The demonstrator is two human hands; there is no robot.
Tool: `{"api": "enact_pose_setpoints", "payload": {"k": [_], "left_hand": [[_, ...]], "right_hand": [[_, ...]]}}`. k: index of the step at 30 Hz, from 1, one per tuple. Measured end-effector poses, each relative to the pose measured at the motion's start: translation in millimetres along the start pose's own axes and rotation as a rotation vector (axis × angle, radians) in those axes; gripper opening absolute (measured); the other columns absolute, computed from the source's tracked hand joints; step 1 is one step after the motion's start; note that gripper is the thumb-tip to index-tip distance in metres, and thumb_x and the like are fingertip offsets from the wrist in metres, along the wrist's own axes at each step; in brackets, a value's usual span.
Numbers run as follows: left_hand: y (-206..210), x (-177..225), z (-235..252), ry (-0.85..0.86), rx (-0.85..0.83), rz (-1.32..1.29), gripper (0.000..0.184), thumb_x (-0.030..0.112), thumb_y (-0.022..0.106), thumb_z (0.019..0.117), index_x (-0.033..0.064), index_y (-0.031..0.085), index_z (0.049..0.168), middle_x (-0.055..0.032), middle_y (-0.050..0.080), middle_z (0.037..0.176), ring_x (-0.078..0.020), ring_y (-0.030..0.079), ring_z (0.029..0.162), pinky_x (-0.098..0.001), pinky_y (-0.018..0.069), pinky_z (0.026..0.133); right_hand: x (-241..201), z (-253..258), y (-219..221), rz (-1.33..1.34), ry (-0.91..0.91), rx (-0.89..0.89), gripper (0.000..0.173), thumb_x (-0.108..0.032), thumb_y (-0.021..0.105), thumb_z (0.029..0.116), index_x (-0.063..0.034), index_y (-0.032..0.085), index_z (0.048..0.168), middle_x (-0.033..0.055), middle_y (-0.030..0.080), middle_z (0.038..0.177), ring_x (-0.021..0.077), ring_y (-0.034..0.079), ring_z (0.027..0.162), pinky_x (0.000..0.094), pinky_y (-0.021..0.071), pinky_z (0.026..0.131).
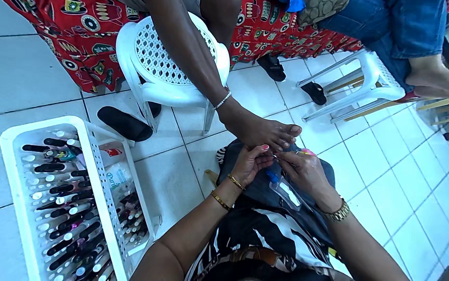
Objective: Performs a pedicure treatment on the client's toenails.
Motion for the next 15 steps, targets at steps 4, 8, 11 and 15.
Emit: {"api": "enact_pose_setpoints", "payload": {"k": [4,8,11,15], "left_hand": [[0.0,0.0,0.1,0.006,0.0,-0.009,0.012,0.005,0.055,0.1028,0.009,0.051,0.114,-0.0057,0.066,0.081,-0.0163,0.07,0.07,-0.0303,0.0611,0.073],[0.1,0.4,-0.2,0.008,-0.004,-0.003,0.013,0.005,0.055,0.1026,0.0091,0.051,0.114,-0.0055,0.066,0.082,-0.0162,0.07,0.07,-0.0304,0.0612,0.073],[0.1,0.1,0.1,0.01,-0.002,0.003,0.011,0.006,0.055,0.1028,0.0093,0.052,0.113,-0.0053,0.066,0.082,-0.0161,0.07,0.07,-0.0302,0.0612,0.072],[-0.7,-0.9,0.6,0.01,0.0,-0.003,0.011,0.006,0.055,0.1027,0.009,0.052,0.113,-0.0058,0.067,0.082,-0.0165,0.07,0.07,-0.0307,0.0612,0.072]], "right_hand": [[-2.1,-0.1,1.0,-0.015,-0.011,0.013,0.026,-0.013,0.055,0.0946,-0.0018,0.079,0.094,0.0142,0.072,0.074,0.0286,0.069,0.063,0.0433,0.054,0.058],[-1.7,-1.5,3.6,-0.01,-0.022,0.018,0.026,-0.012,0.055,0.0948,-0.0007,0.078,0.094,0.0139,0.072,0.076,0.0278,0.07,0.066,0.0417,0.0552,0.06],[-2.0,-2.8,5.8,0.003,-0.052,0.026,0.025,-0.01,0.054,0.0955,0.0003,0.076,0.093,0.0135,0.071,0.073,0.0266,0.069,0.064,0.039,0.0546,0.059],[-1.7,-4.4,7.8,0.015,-0.083,0.023,0.024,-0.008,0.053,0.0955,0.0005,0.075,0.092,0.0135,0.069,0.072,0.026,0.068,0.063,0.0381,0.0541,0.059]]}}
Point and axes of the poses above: each hand's wrist, its own z-axis towards the middle knuckle, its own y-axis out of the palm, x = y × z, the point moved 8 cm from there along z, towards the middle knuckle
